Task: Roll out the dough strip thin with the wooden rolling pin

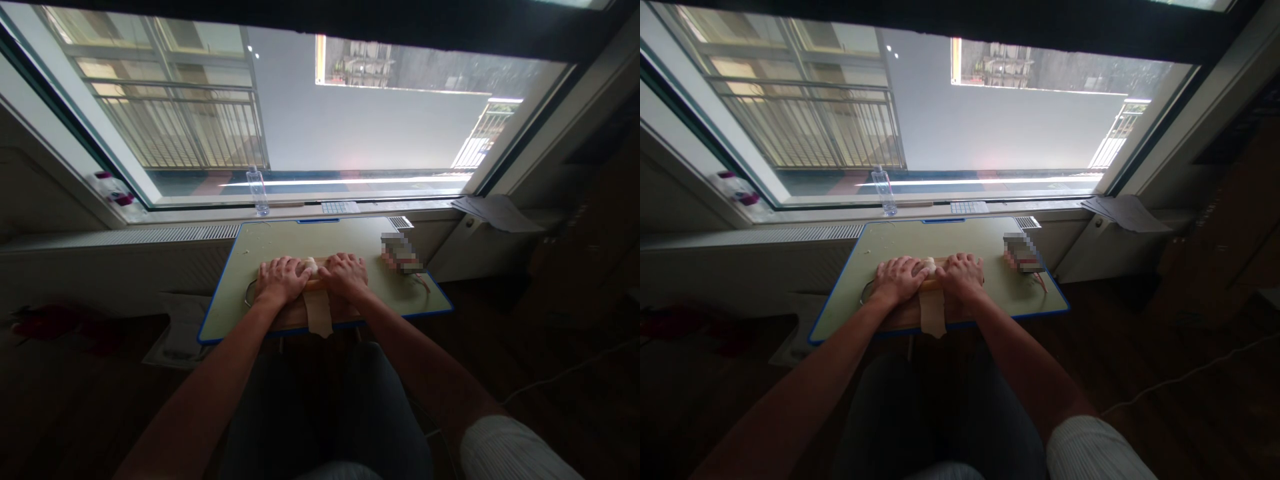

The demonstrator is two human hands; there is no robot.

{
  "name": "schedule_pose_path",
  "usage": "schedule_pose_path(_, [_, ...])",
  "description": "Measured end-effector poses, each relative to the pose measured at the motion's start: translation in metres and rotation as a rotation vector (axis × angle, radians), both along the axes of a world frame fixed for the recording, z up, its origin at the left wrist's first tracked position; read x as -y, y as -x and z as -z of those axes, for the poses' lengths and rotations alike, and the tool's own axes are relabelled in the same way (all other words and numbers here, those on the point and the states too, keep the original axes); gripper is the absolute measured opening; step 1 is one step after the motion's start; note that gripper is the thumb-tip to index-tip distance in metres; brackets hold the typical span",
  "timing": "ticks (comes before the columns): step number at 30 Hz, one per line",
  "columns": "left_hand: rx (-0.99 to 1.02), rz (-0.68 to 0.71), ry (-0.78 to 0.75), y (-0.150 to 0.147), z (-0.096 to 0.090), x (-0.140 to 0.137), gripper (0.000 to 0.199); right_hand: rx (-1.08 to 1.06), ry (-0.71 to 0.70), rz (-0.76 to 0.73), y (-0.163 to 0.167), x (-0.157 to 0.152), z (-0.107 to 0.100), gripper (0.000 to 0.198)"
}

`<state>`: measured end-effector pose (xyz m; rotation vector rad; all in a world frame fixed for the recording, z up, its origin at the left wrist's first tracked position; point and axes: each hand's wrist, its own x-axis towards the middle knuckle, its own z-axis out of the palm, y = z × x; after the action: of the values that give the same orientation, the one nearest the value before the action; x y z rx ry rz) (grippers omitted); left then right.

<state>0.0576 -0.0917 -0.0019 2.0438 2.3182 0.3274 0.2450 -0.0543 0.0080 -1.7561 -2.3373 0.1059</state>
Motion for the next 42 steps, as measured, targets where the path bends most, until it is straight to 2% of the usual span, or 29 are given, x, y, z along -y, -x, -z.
schedule_pose_path(15, [-0.018,0.014,-0.029,0.001,0.001,-0.0021,0.063,-0.01,-0.031,-0.008,0.0002,-0.0027,0.0017,0.047])
schedule_pose_path(26, [-0.03,0.016,-0.063,-0.0028,-0.0001,0.0056,0.05,-0.017,-0.062,-0.008,-0.0004,0.0029,0.0038,0.045])
schedule_pose_path(42, [-0.063,0.019,-0.079,-0.004,-0.0007,0.0075,0.05,0.001,-0.044,-0.018,-0.0015,0.0035,0.0026,0.046])
